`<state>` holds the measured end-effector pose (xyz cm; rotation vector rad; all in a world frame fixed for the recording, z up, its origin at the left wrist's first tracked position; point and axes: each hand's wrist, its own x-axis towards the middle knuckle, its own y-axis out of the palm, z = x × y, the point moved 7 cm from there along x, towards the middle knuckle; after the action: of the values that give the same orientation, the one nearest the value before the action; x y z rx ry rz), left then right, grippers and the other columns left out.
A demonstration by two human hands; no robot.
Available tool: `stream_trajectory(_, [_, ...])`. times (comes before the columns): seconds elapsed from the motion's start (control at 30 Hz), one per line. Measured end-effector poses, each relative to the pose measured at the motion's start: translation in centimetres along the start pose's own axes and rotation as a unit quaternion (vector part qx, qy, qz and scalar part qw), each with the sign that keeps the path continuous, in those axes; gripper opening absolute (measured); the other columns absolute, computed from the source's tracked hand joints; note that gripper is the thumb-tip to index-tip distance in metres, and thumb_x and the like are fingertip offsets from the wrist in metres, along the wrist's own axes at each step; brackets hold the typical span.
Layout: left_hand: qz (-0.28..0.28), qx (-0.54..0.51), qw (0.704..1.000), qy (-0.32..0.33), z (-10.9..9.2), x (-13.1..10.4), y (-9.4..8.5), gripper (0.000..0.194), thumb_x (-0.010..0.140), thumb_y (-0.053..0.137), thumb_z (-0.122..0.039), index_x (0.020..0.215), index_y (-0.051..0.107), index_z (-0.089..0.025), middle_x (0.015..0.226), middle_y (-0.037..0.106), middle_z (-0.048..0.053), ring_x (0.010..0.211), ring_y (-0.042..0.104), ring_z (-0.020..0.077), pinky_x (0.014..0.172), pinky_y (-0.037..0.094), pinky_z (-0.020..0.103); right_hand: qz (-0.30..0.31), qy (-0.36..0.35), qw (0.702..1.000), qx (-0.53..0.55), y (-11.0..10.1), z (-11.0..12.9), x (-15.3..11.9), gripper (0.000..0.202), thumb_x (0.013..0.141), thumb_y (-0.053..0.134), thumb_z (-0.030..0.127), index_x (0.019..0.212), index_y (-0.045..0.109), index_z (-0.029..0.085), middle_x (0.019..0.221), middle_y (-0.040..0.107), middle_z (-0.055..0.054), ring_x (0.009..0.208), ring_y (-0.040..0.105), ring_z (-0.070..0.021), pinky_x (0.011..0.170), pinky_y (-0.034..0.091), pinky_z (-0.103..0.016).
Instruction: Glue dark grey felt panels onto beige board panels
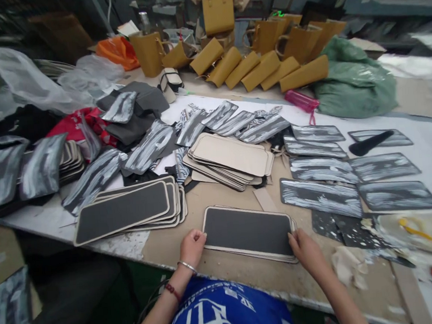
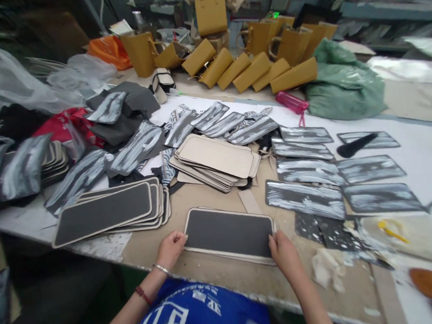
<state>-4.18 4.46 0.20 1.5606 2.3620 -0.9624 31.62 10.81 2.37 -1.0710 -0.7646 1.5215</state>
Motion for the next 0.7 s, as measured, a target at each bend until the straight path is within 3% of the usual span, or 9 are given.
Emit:
stream_trajectory(0.23, [0.02,0.015,1.0,0.006,-0.25,0.12,-0.03,0.033,0.055,0.059,-0.051,0.049,0.051,-0.02,0.042,0.046,-0.004,0.048,0.046,0.0138,0.048,0.033,0.024,-0.022,0.033,0.999,0.003,-0.53,0.33,-0.16,0.019,0.079,0.039,0.027,0.062,0.031,0.024,0.058,0.052,-0.001,0.057,0.05,-0.0152,0.058,0.035,-0.025])
stream_trajectory(0.7, [0.044,0.024,0.999,0.022,0.19,0.66,0.26,0.039,0.052,0.059,-0.058,0.053,0.053,-0.019,0.043,0.049,-0.003,0.047,0.046,0.0132,0.048,0.037,0.025,-0.026,0.06,0.998,-0.009,0.38,-0.18,-0.05,0.015,0.08,0.045,0.02,0.066,0.04,0.021,0.065,0.054,-0.003,0.064,0.052,-0.0159,0.061,0.034,-0.025])
